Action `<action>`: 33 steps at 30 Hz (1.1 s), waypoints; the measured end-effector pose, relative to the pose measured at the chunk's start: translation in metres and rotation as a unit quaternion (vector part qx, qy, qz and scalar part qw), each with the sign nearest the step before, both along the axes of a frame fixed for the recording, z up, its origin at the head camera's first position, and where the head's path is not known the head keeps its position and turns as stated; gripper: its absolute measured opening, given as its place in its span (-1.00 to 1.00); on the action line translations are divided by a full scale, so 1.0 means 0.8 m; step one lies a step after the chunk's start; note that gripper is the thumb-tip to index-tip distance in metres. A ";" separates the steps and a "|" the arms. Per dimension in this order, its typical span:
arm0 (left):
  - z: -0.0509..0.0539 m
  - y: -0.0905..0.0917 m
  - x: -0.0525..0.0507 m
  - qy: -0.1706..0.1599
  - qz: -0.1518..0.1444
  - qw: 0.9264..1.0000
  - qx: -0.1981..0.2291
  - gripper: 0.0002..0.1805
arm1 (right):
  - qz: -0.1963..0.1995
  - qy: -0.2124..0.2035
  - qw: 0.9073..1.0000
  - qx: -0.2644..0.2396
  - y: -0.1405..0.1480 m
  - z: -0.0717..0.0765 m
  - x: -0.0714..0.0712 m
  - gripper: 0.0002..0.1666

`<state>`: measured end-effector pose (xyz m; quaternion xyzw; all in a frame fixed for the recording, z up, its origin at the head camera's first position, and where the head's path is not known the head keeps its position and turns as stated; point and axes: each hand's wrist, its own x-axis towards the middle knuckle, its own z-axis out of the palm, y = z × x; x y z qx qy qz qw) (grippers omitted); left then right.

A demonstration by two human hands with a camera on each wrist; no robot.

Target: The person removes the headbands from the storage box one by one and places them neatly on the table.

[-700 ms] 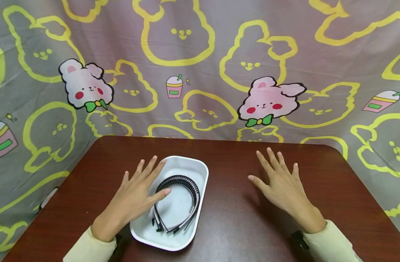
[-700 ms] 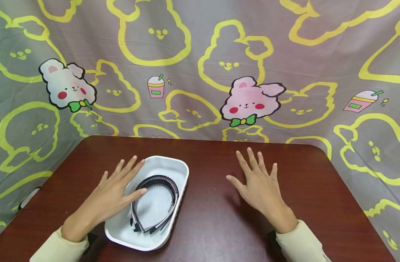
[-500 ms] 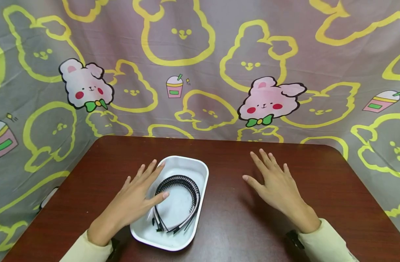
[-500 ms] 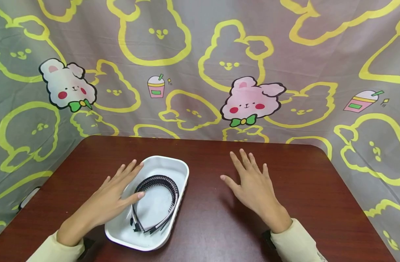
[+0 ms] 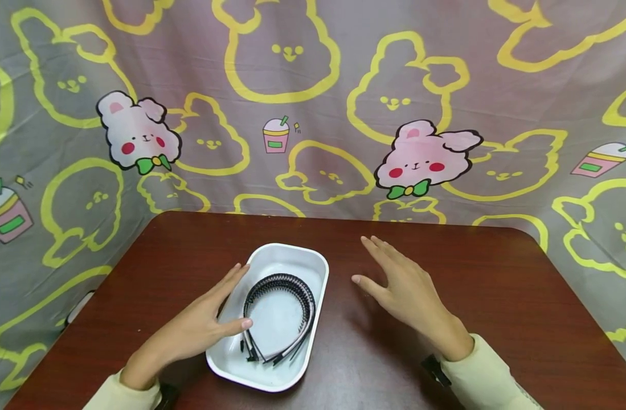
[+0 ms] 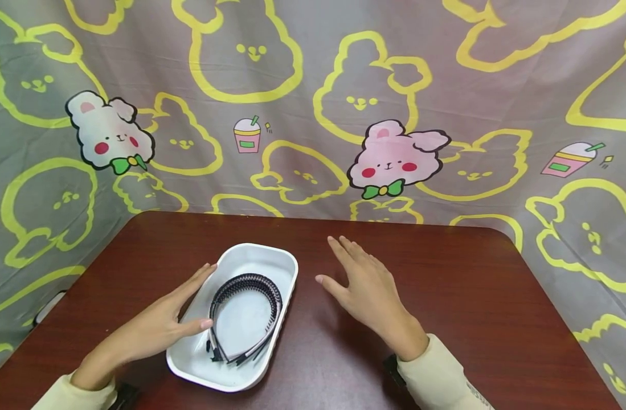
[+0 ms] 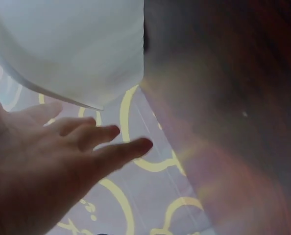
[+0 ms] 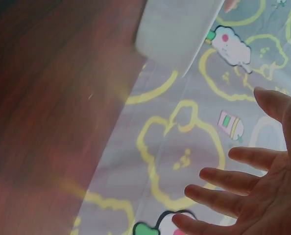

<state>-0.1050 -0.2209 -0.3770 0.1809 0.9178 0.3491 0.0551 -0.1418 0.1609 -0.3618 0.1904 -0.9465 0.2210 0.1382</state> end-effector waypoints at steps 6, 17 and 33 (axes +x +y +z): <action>-0.007 -0.009 -0.002 0.002 -0.039 0.999 0.026 0.11 | 0.037 0.007 0.999 -0.018 -0.025 0.002 -0.003 -0.12; -0.021 -0.029 -0.022 -0.088 -0.113 0.975 0.172 0.05 | 0.082 -0.019 0.995 -0.052 -0.064 0.008 -0.013 -0.24; -0.030 -0.037 -0.034 -0.175 -0.122 0.961 0.175 0.05 | 0.170 -0.069 0.981 -0.066 -0.109 0.001 -0.033 -0.48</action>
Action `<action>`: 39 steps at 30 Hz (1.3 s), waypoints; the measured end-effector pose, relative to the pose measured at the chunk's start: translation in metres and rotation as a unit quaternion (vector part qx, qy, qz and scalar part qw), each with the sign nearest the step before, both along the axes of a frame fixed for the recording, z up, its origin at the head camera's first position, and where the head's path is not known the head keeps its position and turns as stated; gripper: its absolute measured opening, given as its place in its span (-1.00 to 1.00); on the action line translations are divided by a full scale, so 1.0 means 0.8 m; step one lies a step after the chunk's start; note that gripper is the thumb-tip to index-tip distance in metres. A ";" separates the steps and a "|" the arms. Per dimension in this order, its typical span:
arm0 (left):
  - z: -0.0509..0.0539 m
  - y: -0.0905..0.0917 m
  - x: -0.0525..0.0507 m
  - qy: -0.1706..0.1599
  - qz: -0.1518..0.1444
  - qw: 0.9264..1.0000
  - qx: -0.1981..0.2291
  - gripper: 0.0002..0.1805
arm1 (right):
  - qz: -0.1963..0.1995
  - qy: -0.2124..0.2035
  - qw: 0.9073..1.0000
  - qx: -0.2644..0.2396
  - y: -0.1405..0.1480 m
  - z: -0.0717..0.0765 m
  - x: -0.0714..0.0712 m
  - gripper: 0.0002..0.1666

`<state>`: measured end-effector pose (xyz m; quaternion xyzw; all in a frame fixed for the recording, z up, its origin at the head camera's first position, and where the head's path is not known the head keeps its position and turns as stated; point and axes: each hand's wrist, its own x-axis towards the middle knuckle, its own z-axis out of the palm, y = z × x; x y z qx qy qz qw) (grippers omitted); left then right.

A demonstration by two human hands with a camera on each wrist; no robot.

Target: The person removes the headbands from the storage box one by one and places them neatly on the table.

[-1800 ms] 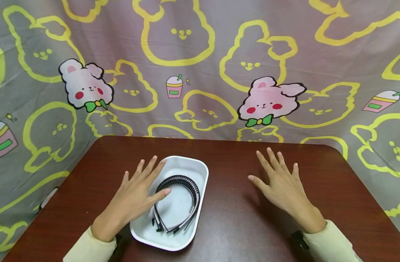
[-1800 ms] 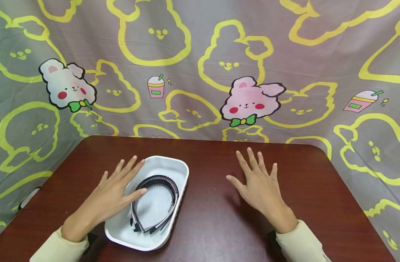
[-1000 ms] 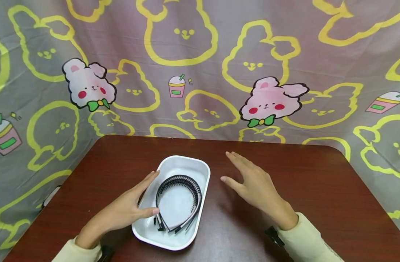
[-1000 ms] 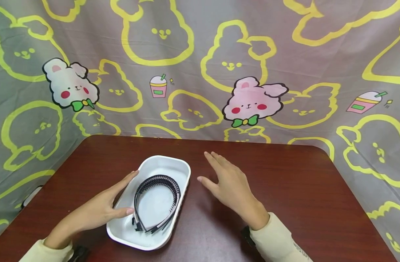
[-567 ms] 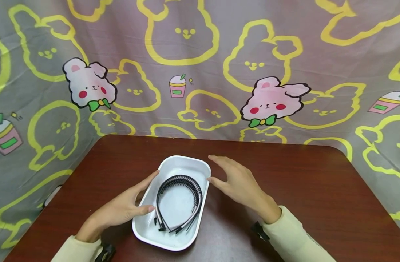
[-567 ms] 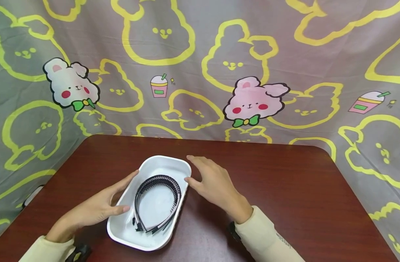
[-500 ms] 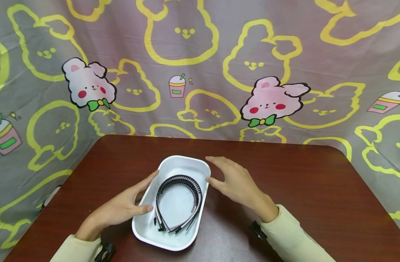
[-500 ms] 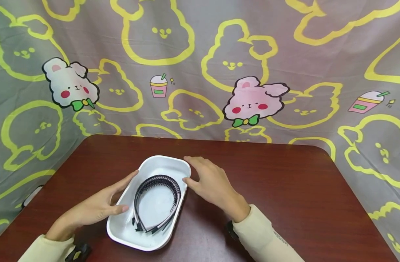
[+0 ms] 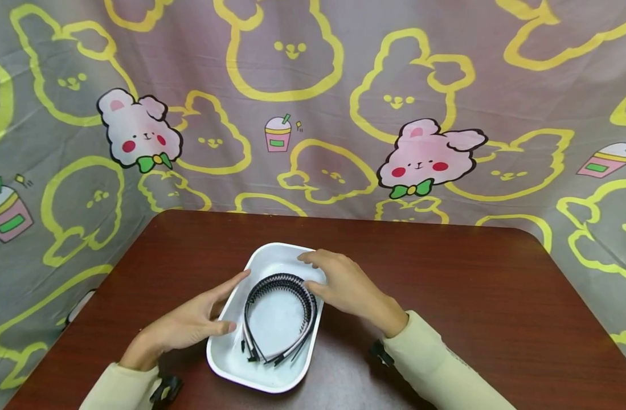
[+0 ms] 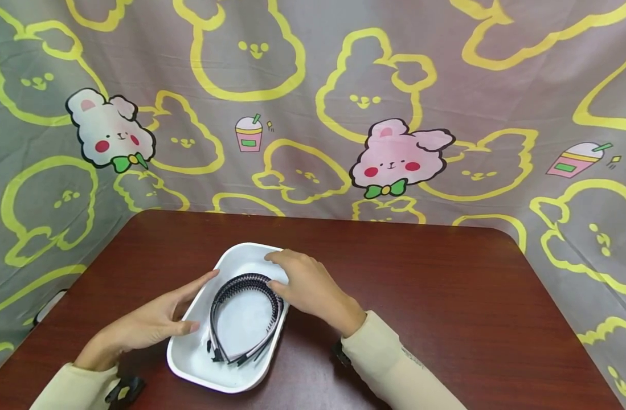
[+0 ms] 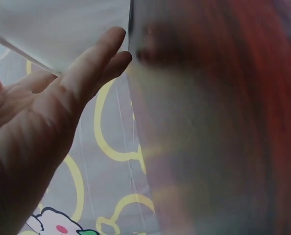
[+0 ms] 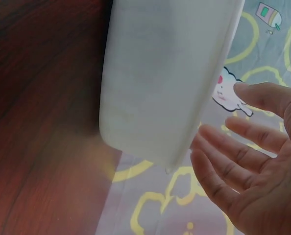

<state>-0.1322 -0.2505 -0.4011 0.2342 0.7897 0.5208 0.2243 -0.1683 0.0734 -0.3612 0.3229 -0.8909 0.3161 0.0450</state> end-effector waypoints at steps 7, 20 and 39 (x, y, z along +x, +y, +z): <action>0.001 0.000 -0.001 -0.020 -0.010 1.000 0.012 0.09 | 0.013 -0.019 1.000 0.011 -0.009 -0.003 -0.008 -0.51; 0.005 -0.005 0.000 -0.025 -0.007 1.000 -0.001 0.08 | 0.043 -0.036 0.998 0.040 -0.021 -0.012 -0.021 -0.59; 0.009 -0.008 -0.001 -0.100 0.011 0.995 0.001 0.04 | 0.058 -0.012 0.997 0.043 -0.027 -0.026 -0.028 -0.68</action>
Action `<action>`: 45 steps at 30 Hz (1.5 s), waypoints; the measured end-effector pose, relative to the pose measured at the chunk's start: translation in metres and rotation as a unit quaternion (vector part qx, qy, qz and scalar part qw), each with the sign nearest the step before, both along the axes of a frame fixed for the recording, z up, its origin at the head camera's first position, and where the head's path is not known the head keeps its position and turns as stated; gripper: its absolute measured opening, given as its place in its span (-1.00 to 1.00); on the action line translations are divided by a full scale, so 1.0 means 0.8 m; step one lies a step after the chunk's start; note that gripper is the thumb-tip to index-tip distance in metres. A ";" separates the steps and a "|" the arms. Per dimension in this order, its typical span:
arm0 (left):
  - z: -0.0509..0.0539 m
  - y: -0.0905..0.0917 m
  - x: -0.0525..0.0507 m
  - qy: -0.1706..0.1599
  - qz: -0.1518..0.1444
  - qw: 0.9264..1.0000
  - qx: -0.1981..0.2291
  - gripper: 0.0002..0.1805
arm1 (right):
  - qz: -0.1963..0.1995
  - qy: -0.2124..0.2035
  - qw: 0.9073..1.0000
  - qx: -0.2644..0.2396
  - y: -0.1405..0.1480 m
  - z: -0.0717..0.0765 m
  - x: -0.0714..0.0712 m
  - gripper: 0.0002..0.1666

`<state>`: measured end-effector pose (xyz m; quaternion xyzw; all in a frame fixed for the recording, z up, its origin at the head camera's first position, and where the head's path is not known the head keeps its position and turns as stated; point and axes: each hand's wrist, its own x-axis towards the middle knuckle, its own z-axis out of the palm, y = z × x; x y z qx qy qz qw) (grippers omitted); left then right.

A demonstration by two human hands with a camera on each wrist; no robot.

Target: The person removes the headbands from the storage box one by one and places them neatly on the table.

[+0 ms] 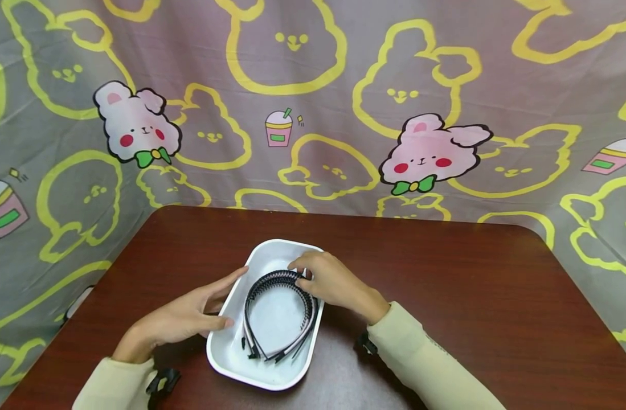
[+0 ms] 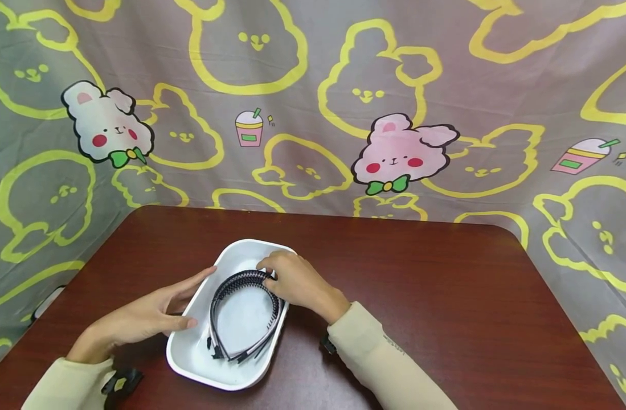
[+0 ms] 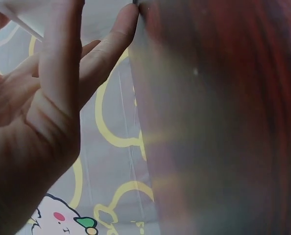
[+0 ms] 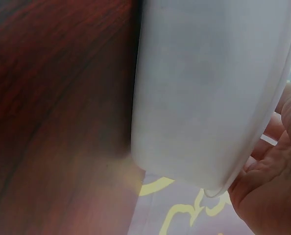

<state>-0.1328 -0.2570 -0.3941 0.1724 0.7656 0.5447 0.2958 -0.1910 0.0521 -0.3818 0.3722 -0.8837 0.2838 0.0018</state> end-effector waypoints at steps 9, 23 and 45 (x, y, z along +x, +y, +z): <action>0.007 0.001 0.003 -0.025 0.002 1.000 -0.015 0.02 | 0.000 0.000 1.000 0.000 0.000 0.000 0.001 -0.68; 0.009 -0.001 0.004 -0.026 0.001 0.999 -0.020 0.00 | 0.000 -0.008 1.000 -0.007 -0.001 0.002 0.003 -0.68; 0.010 -0.001 0.005 -0.024 -0.008 1.000 -0.016 -0.02 | 0.002 0.010 1.000 -0.016 -0.002 0.003 0.005 -0.68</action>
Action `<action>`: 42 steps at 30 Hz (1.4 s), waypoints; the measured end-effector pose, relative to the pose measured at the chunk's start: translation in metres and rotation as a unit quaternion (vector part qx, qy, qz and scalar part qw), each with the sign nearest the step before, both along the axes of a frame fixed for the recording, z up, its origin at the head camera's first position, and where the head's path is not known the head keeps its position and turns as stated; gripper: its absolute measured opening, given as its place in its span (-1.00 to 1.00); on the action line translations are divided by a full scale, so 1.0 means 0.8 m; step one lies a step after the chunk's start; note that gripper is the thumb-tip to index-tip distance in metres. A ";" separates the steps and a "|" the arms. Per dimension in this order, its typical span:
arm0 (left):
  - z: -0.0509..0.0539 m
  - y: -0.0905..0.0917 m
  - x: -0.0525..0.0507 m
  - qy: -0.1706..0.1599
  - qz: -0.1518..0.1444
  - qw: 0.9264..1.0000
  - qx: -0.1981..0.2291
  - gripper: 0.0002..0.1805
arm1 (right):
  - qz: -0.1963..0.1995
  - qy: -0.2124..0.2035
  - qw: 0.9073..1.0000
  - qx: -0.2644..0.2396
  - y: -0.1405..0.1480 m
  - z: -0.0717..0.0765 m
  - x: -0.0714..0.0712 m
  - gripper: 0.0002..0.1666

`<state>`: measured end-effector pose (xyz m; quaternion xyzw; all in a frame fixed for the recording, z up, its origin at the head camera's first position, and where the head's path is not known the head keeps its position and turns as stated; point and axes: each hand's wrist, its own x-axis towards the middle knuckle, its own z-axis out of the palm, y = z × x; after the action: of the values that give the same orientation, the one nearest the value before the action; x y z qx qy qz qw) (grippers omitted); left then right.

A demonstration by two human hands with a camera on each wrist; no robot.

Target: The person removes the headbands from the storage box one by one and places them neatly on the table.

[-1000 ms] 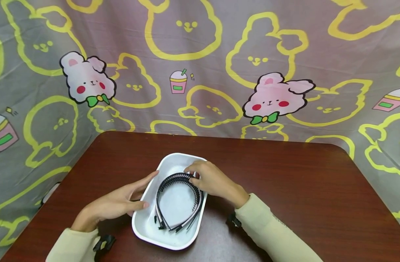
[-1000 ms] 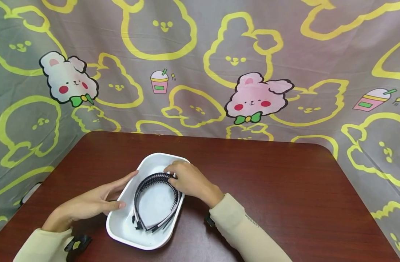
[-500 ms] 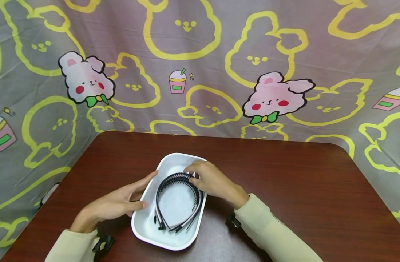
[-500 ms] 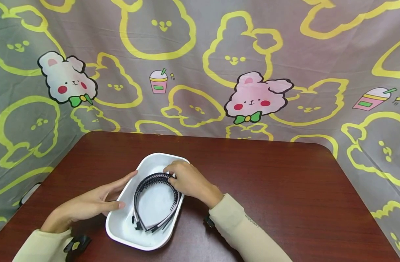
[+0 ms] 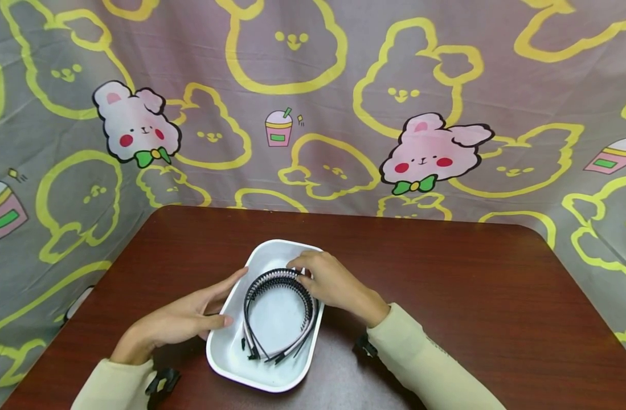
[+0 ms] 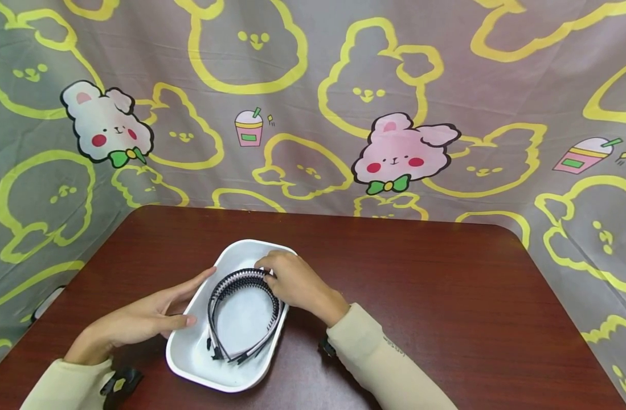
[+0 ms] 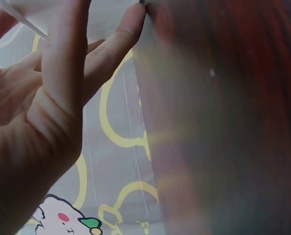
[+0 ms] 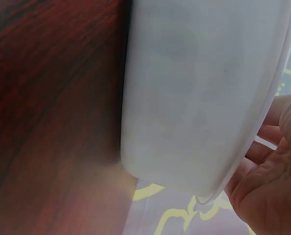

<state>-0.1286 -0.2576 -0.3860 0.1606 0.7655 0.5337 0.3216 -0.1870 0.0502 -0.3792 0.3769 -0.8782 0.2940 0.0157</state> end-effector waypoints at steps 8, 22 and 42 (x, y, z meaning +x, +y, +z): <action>-0.001 -0.002 0.002 0.005 -0.002 1.000 -0.001 -0.03 | -0.002 0.011 1.000 -0.015 0.000 0.005 -0.003 -0.67; 0.002 0.002 0.000 -0.005 0.000 1.000 0.001 -0.03 | -0.038 0.018 0.998 -0.039 0.011 0.032 -0.017 -0.68; 0.002 0.000 0.000 0.020 -0.006 1.000 -0.011 -0.03 | -0.120 -0.030 0.992 -0.038 0.068 0.057 -0.053 -0.70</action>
<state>-0.1288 -0.2580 -0.3843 0.1726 0.7764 0.5200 0.3114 -0.2297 0.1043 -0.3335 0.2586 -0.9055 0.3344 0.0385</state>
